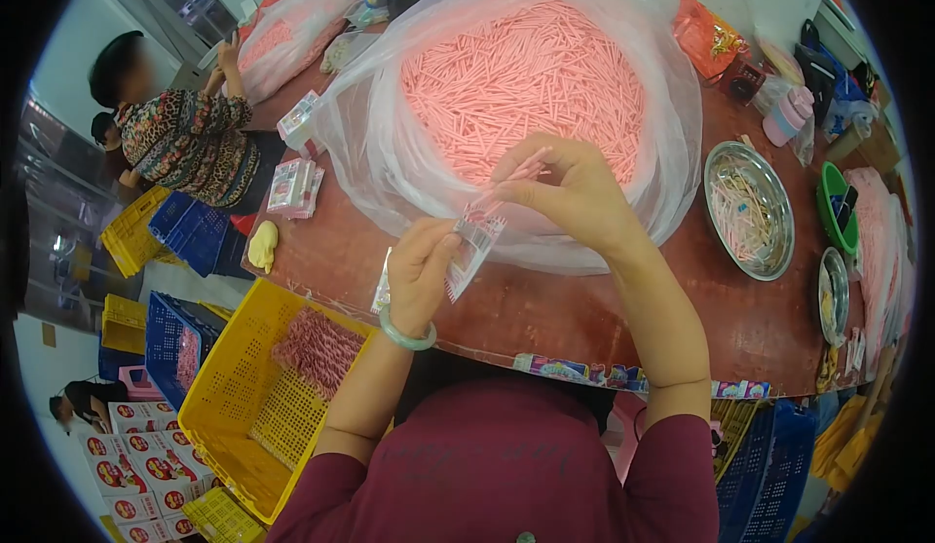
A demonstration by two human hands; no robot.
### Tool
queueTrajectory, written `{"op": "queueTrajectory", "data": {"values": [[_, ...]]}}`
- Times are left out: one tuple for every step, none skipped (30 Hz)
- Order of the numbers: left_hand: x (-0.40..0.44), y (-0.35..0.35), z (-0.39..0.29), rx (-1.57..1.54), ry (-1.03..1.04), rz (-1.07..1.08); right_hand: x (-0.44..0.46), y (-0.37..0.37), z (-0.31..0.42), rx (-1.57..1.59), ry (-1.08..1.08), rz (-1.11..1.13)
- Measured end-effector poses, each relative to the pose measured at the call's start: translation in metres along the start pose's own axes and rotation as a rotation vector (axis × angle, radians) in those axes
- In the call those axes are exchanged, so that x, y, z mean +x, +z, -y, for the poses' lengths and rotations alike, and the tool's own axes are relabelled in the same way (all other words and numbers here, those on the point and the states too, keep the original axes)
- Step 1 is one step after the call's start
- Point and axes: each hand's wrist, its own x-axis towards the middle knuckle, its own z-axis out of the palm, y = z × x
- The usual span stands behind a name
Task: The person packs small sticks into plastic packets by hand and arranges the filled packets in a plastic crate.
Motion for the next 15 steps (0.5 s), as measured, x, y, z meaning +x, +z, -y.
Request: {"op": "queueTrajectory", "data": {"values": [[0.0, 0.002, 0.001, -0.004, -0.001, -0.013, -0.001, 0.0, 0.0, -0.01, 0.002, 0.009], [0.0, 0.003, 0.002, -0.007, -0.002, -0.026, -0.002, 0.0, 0.001, -0.024, 0.008, 0.02], [0.0, 0.005, 0.003, -0.01, -0.004, -0.039, -0.003, 0.0, 0.002, -0.038, 0.015, 0.031], [0.0, 0.007, 0.004, 0.003, 0.02, -0.044, -0.004, 0.0, 0.003, -0.051, 0.022, 0.042], [0.0, 0.009, 0.005, 0.015, 0.044, -0.049, -0.005, -0.001, 0.003, -0.048, 0.024, 0.064], [-0.001, 0.011, 0.006, 0.027, 0.069, -0.054, -0.006, -0.001, 0.003, -0.044, 0.026, 0.086], [-0.001, 0.013, 0.007, 0.05, 0.097, -0.059, -0.006, -0.002, 0.003, -0.041, 0.027, 0.107], [-0.002, 0.014, 0.008, 0.074, 0.126, -0.066, -0.006, -0.002, 0.003, -0.059, 0.029, 0.091], [-0.001, 0.016, 0.009, 0.097, 0.155, -0.072, -0.007, -0.002, 0.003, -0.076, 0.031, 0.075], [-0.001, 0.017, 0.008, 0.081, 0.128, -0.09, -0.007, -0.002, 0.004, -0.094, 0.032, 0.06], [-0.001, 0.019, 0.006, 0.065, 0.102, -0.109, -0.008, -0.002, 0.004, -0.073, 0.007, 0.042], [0.0, 0.02, 0.005, 0.048, 0.075, -0.128, -0.009, -0.003, 0.003, -0.051, -0.018, 0.024], [0.002, 0.02, 0.003, 0.042, 0.071, -0.132, -0.01, -0.005, 0.002, -0.029, -0.043, 0.007], [0.003, 0.02, 0.0, 0.035, 0.067, -0.136, -0.01, -0.006, 0.002, -0.051, -0.034, 0.017], [0.004, 0.021, -0.001, 0.03, 0.061, -0.138, -0.011, -0.008, 0.002, -0.071, -0.023, 0.025]]}}
